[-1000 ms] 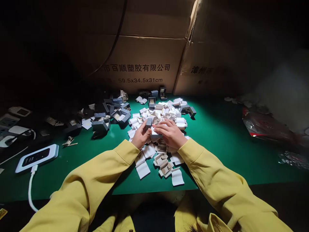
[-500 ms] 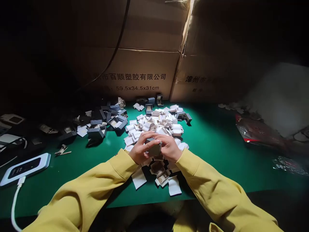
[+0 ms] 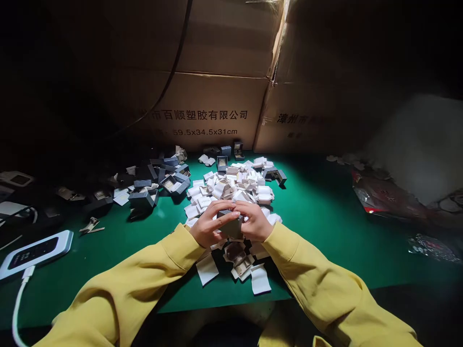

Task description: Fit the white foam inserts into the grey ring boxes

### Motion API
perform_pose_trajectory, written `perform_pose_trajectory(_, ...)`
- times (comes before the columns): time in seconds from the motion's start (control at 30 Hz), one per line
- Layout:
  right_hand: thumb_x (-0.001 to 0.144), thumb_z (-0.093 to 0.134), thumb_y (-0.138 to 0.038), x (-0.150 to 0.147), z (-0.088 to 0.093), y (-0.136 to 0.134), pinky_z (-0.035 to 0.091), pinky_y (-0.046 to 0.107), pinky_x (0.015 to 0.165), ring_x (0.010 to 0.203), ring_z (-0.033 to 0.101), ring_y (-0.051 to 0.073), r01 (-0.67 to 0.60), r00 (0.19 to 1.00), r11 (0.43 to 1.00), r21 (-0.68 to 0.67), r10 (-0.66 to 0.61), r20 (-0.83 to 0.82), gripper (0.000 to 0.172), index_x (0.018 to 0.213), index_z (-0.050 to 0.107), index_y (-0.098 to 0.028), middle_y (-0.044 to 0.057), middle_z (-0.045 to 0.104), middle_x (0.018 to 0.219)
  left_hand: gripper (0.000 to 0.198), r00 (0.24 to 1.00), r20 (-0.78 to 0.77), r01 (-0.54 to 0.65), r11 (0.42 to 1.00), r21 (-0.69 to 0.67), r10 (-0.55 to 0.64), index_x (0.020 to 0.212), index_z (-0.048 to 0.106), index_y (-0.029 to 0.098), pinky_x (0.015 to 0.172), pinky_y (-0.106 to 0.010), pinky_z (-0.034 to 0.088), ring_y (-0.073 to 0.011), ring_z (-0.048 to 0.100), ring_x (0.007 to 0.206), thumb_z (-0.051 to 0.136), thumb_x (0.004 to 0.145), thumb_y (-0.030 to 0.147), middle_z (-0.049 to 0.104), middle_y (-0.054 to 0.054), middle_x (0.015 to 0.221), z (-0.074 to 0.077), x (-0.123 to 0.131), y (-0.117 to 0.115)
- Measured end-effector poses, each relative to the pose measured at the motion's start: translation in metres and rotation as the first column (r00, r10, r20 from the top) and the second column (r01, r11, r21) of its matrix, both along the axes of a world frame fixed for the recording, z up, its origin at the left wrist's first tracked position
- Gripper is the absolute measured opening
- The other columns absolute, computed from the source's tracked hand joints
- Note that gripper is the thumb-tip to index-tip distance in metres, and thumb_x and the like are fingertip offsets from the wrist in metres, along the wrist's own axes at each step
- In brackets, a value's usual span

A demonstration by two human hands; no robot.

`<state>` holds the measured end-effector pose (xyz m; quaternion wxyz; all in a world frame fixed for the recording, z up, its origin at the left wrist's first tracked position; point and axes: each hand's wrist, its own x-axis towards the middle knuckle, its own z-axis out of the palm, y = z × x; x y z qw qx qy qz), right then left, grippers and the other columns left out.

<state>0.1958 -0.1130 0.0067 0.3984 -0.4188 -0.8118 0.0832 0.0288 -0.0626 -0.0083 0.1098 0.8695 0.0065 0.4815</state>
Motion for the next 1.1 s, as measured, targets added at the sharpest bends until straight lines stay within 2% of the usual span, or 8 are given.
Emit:
perform_pose_trajectory(0.4,0.072,0.051,-0.013,0.009,-0.009,0.012,0.046,0.025,0.054,0.060,0.053,0.013,0.157,0.984,0.981,-0.113,-0.165,-0.069,0.007,0.071,0.049,-0.019,0.001,0.056,0.067,0.067,0.946,-0.083,-0.319,0.946,-0.048,0.315,0.139,0.033,0.028,0.085,-0.041,0.051,-0.0259,0.053,0.107,0.062,0.079,0.023,0.050,-0.013,0.115,-0.006,-0.001,-0.001)
perform_pose_trajectory(0.47,0.071,0.053,-0.014,0.009,-0.009,0.011,0.049,0.026,0.055,0.072,0.059,0.016,0.090,0.987,0.982,-0.163,-0.109,-0.114,0.022,0.093,0.052,-0.018,0.007,0.062,0.088,0.064,0.945,-0.105,-0.319,0.945,-0.075,0.311,0.139,0.033,0.029,0.085,-0.039,0.052,-0.0254,0.053,0.107,0.060,0.080,0.025,0.048,-0.012,0.116,-0.005,-0.001,-0.001)
perform_pose_trajectory(0.57,0.069,0.063,-0.019,0.009,-0.006,0.011,0.054,0.028,0.066,0.107,0.056,0.022,-0.106,0.977,0.972,-0.210,0.063,-0.204,0.061,0.125,0.040,-0.018,0.016,0.051,0.125,0.061,0.952,-0.117,-0.295,0.951,-0.090,0.284,0.136,0.038,0.029,0.084,-0.038,0.052,-0.0243,0.054,0.104,0.060,0.080,0.032,0.048,-0.011,0.114,-0.002,0.000,0.002)
perform_pose_trajectory(0.67,0.069,0.068,-0.027,0.012,-0.003,0.013,0.055,0.030,0.072,0.109,0.055,0.024,-0.189,0.959,0.956,-0.226,0.130,-0.252,0.059,0.122,0.045,-0.018,0.014,0.054,0.123,0.060,0.950,-0.138,-0.294,0.952,-0.089,0.281,0.133,0.044,0.027,0.080,-0.036,0.052,-0.0215,0.055,0.094,0.060,0.078,0.043,0.048,-0.009,0.105,0.007,0.005,0.009)
perform_pose_trajectory(0.8,0.070,0.068,-0.039,0.026,-0.001,0.020,0.055,0.028,0.059,0.080,0.062,0.020,-0.045,0.924,0.981,-0.190,-0.031,-0.381,0.037,0.096,0.058,-0.015,0.010,0.065,0.092,0.063,0.933,-0.196,-0.309,0.951,-0.010,0.301,0.128,0.051,0.020,0.079,-0.036,0.050,-0.0205,0.051,0.086,0.052,0.077,0.056,0.046,-0.008,0.095,0.032,0.028,0.020)
perform_pose_trajectory(0.93,0.066,0.071,-0.041,0.054,0.006,0.023,0.052,0.029,0.058,0.069,0.060,0.018,0.097,0.876,0.980,-0.172,-0.166,-0.453,0.037,0.089,0.058,-0.015,0.006,0.065,0.078,0.065,0.897,-0.281,-0.307,0.938,0.160,0.341,0.127,0.053,0.020,0.076,-0.034,0.049,-0.0211,0.050,0.085,0.045,0.078,0.062,0.045,-0.009,0.094,0.060,0.066,0.030)
perform_pose_trajectory(1.03,0.067,0.067,-0.039,0.082,0.008,0.025,0.051,0.028,0.063,0.075,0.060,0.018,0.275,0.813,0.935,-0.226,-0.351,-0.464,0.041,0.099,0.057,-0.015,0.006,0.066,0.087,0.060,0.832,-0.336,-0.352,0.888,0.296,0.441,0.131,0.048,0.026,0.077,-0.032,0.047,-0.0215,0.049,0.090,0.042,0.081,0.059,0.047,-0.010,0.097,0.072,0.100,0.040)
perform_pose_trajectory(1.1,0.070,0.062,-0.037,0.100,0.004,0.027,0.050,0.028,0.066,0.080,0.060,0.018,0.425,0.767,0.859,-0.285,-0.509,-0.392,0.040,0.103,0.056,-0.016,0.006,0.065,0.093,0.060,0.783,-0.362,-0.407,0.857,0.316,0.505,0.131,0.047,0.028,0.076,-0.033,0.047,-0.0226,0.048,0.093,0.041,0.081,0.061,0.048,-0.011,0.101,0.075,0.125,0.047)
